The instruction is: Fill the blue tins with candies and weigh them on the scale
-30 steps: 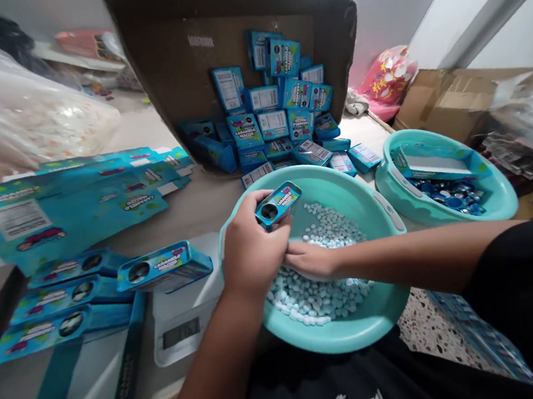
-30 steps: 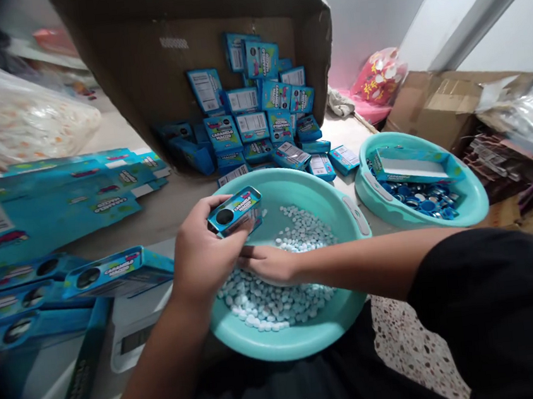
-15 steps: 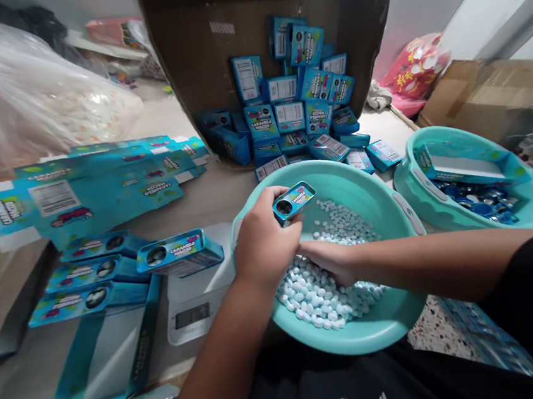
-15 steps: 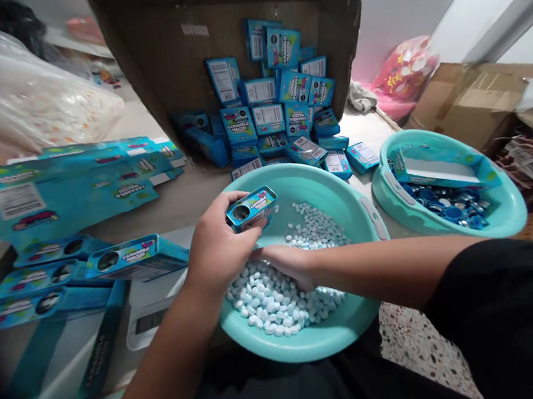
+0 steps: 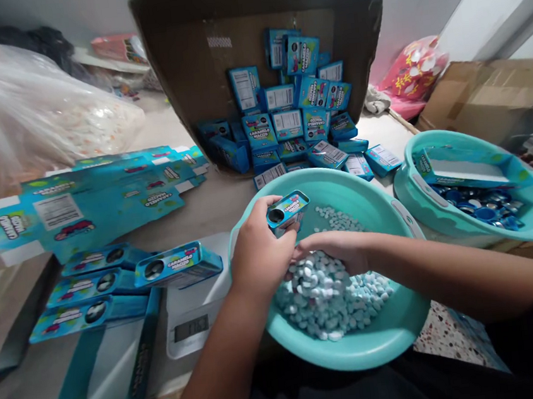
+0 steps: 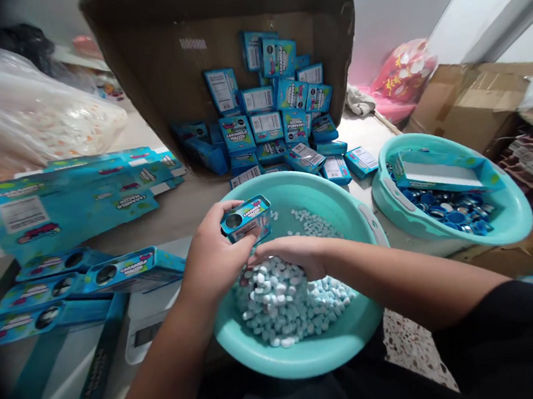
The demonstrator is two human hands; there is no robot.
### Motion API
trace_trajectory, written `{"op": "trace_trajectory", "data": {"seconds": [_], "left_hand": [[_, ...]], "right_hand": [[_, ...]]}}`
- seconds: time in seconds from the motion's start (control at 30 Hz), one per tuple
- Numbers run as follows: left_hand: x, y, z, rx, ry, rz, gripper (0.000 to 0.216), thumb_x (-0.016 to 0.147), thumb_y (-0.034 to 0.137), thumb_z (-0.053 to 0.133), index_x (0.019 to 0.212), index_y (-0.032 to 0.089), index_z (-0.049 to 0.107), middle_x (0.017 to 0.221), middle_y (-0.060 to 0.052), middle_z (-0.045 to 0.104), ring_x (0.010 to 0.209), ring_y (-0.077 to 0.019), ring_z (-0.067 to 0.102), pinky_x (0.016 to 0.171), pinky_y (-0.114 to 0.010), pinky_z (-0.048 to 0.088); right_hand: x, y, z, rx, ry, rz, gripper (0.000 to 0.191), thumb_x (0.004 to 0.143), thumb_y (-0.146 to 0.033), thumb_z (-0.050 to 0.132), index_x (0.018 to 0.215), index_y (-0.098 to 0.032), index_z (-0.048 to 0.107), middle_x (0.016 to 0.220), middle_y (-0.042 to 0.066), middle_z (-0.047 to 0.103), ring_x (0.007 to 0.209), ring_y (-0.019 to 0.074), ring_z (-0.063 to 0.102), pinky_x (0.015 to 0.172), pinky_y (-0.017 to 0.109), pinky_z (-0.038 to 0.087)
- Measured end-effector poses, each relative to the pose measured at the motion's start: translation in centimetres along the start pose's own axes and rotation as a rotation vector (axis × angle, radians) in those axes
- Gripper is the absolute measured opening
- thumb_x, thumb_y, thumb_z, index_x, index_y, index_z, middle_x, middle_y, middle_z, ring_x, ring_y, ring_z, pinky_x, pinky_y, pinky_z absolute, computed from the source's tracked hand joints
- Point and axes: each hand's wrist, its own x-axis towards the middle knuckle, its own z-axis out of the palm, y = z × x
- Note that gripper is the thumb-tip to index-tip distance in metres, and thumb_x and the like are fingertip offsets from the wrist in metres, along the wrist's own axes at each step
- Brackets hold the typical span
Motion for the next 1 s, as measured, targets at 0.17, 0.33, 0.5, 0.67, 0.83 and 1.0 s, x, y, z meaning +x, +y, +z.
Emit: {"op": "trace_trajectory", "data": {"seconds": [0.17,0.33,0.5,0.67,0.83,1.0], "left_hand": [[-0.1,0.2,-0.1,0.112,-0.050,-0.018,0.040,0.081,0.025,0.066,0.121,0.031,0.061,0.109,-0.002,0.073,0.093,-0.0270,0.069,0.077,-0.036,0.051],[-0.2,0.2,-0.1,0.102,-0.258,0.053,0.041,0.077,0.012,0.063,0.115,0.027,0.064,0.107,-0.003,0.073,0.096,-0.0265,0.068,0.077,-0.035,0.049],[-0.4,-0.4,0.2,-0.097,-0.404,0.206,0.036,0.076,0.016,0.067,0.111,0.026,0.065,0.109,-0.001,0.072,0.101,-0.0236,0.067,0.084,-0.034,0.050],[-0.5,-0.5,-0.1,-0.082,-0.431,0.240,0.041,0.076,0.019,0.067,0.116,0.025,0.065,0.112,-0.005,0.072,0.104,-0.0285,0.066,0.085,-0.039,0.051],[-0.5,-0.3,-0.5,-0.148,-0.465,0.299,0.043,0.076,0.016,0.065,0.118,0.024,0.063,0.112,-0.005,0.071,0.108,-0.0284,0.065,0.089,-0.039,0.051],[-0.6,-0.4,-0.4,-0.198,-0.470,0.318,0.042,0.076,0.015,0.063,0.117,0.025,0.063,0.114,-0.003,0.071,0.104,-0.0260,0.066,0.085,-0.037,0.051]], "right_hand": [[-3.0,-1.0,-1.7,0.270,-0.053,0.123,0.025,0.084,-0.040,0.056,0.086,-0.017,0.065,0.074,0.006,0.074,0.057,0.0173,0.069,0.048,0.025,0.055],[-4.7,-2.6,-2.2,0.493,0.123,-0.164,0.027,0.086,-0.040,0.054,0.090,-0.016,0.064,0.070,0.005,0.070,0.052,0.0160,0.066,0.042,0.022,0.049],[-4.3,-4.4,-0.5,0.596,0.217,-0.398,0.022,0.085,-0.037,0.055,0.093,-0.018,0.062,0.075,0.004,0.068,0.059,0.0137,0.063,0.048,0.021,0.050],[-2.5,-5.0,0.5,0.576,0.229,-0.545,0.023,0.081,-0.039,0.059,0.094,-0.020,0.060,0.076,0.001,0.065,0.064,0.0139,0.063,0.054,0.023,0.053],[-2.0,-5.0,0.7,0.610,0.317,-0.602,0.018,0.080,-0.038,0.060,0.089,-0.022,0.058,0.076,-0.001,0.064,0.065,0.0126,0.062,0.057,0.023,0.053],[-2.3,-4.6,1.2,0.461,0.384,-0.691,0.020,0.083,-0.045,0.056,0.084,-0.025,0.057,0.077,-0.001,0.062,0.070,0.0165,0.063,0.072,0.034,0.057]]}}
